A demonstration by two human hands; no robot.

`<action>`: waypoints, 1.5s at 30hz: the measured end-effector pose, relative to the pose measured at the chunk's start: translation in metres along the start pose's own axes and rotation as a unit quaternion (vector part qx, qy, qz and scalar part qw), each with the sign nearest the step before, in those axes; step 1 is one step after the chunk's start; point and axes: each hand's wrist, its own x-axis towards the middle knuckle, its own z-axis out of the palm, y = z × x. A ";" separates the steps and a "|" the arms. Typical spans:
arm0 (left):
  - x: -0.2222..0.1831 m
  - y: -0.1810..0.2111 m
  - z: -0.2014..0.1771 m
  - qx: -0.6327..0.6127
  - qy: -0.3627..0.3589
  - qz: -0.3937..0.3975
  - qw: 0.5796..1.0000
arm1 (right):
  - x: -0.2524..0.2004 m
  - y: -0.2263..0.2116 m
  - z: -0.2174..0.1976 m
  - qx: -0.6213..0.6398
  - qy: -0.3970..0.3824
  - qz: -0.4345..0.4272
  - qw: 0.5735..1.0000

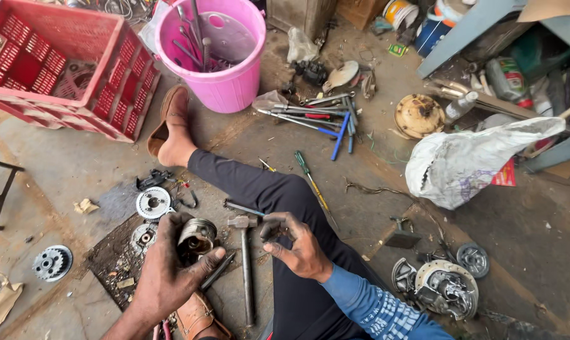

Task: The person disassembles and cleans various metal mechanical components, including a piston and gears, using pliers and their hands while seated on the floor.

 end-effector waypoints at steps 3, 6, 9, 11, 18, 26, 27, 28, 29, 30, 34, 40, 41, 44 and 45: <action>0.007 0.015 -0.003 0.002 -0.007 0.011 1.000 | 0.004 -0.012 -0.019 0.138 -0.001 0.010 0.990; 0.018 0.035 -0.005 0.011 -0.007 0.048 0.999 | 0.016 -0.036 -0.071 0.211 0.015 -0.054 0.976; 0.030 0.060 -0.007 0.029 -0.019 0.040 0.999 | 0.023 -0.074 -0.137 0.201 0.040 -0.123 0.971; 0.042 0.078 -0.007 0.043 -0.014 0.085 0.995 | 0.024 -0.101 -0.180 0.190 0.037 -0.161 0.968; 0.075 0.142 0.012 0.103 0.100 0.387 0.911 | 0.009 -0.167 -0.273 0.150 -0.020 -0.235 0.960; 0.074 0.223 0.048 -0.009 0.012 0.344 0.939 | -0.028 -0.182 -0.339 0.155 0.088 -0.273 0.945; 0.074 0.233 0.051 0.013 0.015 0.358 0.933 | -0.035 -0.185 -0.341 0.149 0.079 -0.290 0.942; 0.075 0.242 0.054 0.035 0.020 0.371 0.928 | -0.039 -0.192 -0.341 0.146 0.059 -0.304 0.939; 0.075 0.251 0.057 0.027 0.003 0.376 0.926 | -0.042 -0.200 -0.339 0.148 0.043 -0.309 0.938; 0.076 0.259 0.061 0.019 -0.015 0.382 0.924 | -0.047 -0.209 -0.336 0.149 0.028 -0.314 0.937; 0.079 0.289 0.080 0.041 -0.029 0.394 0.918 | -0.059 -0.222 -0.341 0.150 0.012 -0.297 0.943; 0.088 0.319 0.113 0.052 -0.012 0.416 0.908 | -0.074 -0.197 -0.370 0.178 0.087 -0.240 0.950; 0.089 0.322 0.119 0.042 -0.016 0.425 0.904 | -0.075 -0.201 -0.365 0.163 0.065 -0.241 0.955; 0.095 0.329 0.136 0.020 -0.018 0.442 0.897 | -0.073 -0.222 -0.343 0.127 0.030 -0.237 0.963; 0.098 0.331 0.143 0.019 -0.016 0.446 0.895 | -0.069 -0.226 -0.338 0.128 0.031 -0.228 0.965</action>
